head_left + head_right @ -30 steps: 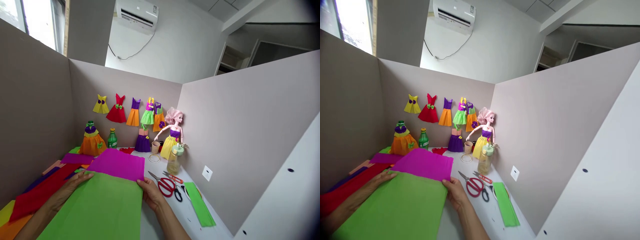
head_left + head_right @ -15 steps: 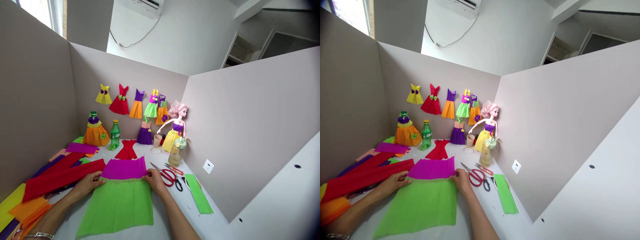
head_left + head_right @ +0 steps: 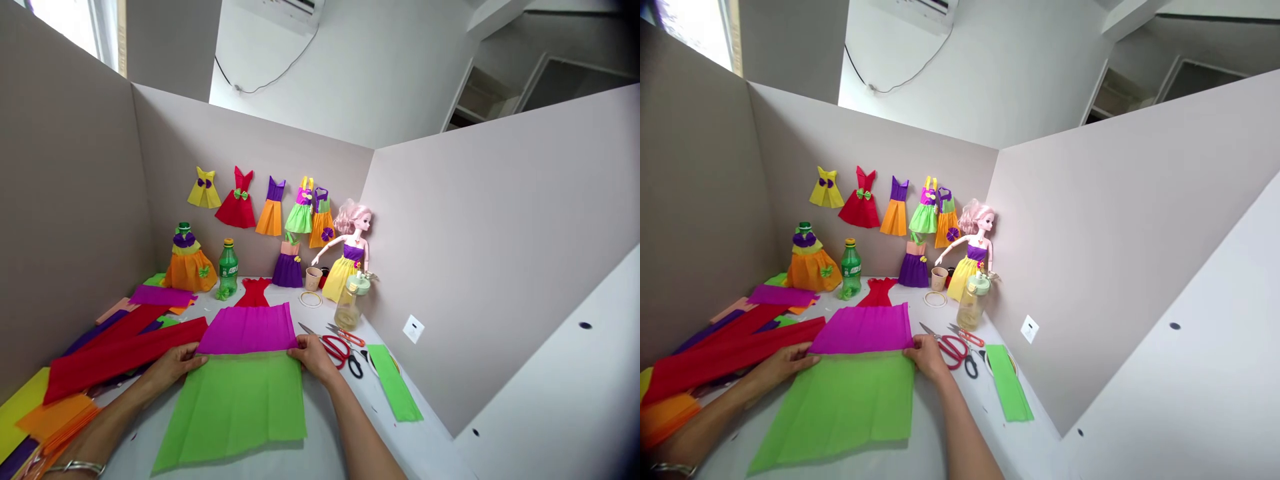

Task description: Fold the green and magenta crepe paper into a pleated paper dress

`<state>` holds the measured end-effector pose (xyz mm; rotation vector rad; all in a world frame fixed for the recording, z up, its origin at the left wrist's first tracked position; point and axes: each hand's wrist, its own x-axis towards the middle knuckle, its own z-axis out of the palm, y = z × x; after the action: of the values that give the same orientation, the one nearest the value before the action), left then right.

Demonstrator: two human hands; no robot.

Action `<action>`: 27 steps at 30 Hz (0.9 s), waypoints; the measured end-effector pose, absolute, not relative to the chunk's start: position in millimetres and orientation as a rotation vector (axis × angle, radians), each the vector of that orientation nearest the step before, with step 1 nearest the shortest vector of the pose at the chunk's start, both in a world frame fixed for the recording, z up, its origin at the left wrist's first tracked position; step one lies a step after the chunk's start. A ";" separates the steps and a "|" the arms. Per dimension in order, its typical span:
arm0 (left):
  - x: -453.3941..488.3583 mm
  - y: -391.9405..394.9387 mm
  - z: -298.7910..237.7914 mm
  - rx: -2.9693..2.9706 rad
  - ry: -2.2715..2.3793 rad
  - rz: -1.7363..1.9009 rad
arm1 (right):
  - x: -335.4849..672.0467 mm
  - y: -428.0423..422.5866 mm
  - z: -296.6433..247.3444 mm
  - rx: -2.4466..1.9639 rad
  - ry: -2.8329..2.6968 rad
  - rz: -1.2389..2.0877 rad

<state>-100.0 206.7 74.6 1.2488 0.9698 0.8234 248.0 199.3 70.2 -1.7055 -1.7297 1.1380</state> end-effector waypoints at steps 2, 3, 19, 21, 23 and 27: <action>-98.9 206.5 75.3 1.265 0.976 0.815 | 247.0 199.0 70.9 -1.744 -1.736 1.126; -98.4 206.6 75.2 1.276 0.981 0.814 | 246.6 198.7 71.3 -1.764 -1.741 1.116; -102.1 219.1 50.4 1.592 1.238 0.803 | 250.8 179.6 93.9 -1.962 -1.946 0.847; -100.9 218.6 50.7 1.636 1.269 0.798 | 249.4 177.5 97.0 -1.976 -1.917 0.776; -98.7 217.4 51.9 1.686 1.310 0.815 | 248.4 174.0 99.6 -1.986 -1.877 0.724; -95.0 215.2 55.0 1.795 1.385 0.861 | 247.6 160.9 103.2 -1.957 -1.817 0.762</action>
<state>-95.0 215.2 55.0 1.7946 1.3853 0.8611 247.6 160.9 103.2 -1.9570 -1.8169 0.7620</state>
